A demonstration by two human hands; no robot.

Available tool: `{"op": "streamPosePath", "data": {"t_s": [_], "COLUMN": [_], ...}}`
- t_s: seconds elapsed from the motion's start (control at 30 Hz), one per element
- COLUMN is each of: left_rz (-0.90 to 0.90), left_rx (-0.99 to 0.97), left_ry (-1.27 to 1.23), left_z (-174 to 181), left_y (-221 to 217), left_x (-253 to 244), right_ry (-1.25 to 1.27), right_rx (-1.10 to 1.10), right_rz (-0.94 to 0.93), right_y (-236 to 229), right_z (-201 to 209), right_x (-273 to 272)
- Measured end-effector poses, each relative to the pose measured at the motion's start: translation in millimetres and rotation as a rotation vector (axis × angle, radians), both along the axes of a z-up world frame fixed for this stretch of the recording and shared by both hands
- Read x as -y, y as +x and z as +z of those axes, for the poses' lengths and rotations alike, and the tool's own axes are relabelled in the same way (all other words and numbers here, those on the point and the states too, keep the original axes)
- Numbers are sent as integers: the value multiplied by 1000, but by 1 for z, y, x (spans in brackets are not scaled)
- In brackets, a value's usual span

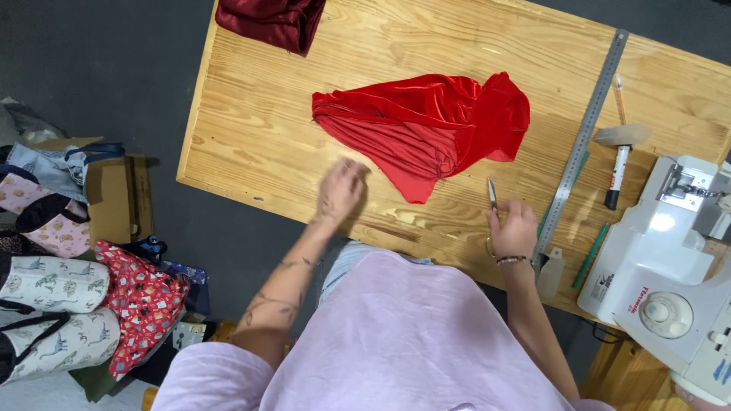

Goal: The person cuts a piece of red fabric using scissors on a wooden table. They trim the edges, unfold the fabric to check the shape, and then cut a small strip from the top edge.

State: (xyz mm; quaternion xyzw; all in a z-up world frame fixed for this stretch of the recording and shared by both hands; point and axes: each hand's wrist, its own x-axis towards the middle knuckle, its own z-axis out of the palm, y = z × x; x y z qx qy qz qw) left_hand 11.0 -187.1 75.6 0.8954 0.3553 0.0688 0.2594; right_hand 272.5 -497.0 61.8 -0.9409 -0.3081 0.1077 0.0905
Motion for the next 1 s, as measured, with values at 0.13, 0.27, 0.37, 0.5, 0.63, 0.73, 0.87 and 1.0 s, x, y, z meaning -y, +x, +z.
{"op": "streamPosePath", "data": {"t_s": [0.13, 0.27, 0.37, 0.5, 0.63, 0.73, 0.87, 1.0], "left_rz": [-163, -322, -379, -386, -303, -177, -19, 97], "left_rx": [33, 40, -4, -74, -110, -95, -72, -133], "left_ry": [-131, -221, -267, -314, -334, -378, -385, -460], "left_z": [-6, -13, -7, 3, 18, 27, 11, 11], "left_y": [9, 18, 25, 32, 45, 60, 89, 117], "left_x": [66, 103, 111, 111, 115, 114, 115, 117], "right_ry": [-69, -173, -233, -340, -229, -166, -283, -271], "right_rx": [-45, -221, -249, -195, -143, -113, -88, -167], "right_rz": [-39, -141, -131, -44, 35, 22, 44, 2], "right_y": [-2, 3, 3, 6, 7, 7, 5, 4], "right_z": [-40, -43, -38, -51, -34, -5, 3, 32], "right_x": [49, 60, 63, 67, 68, 64, 66, 57]}}
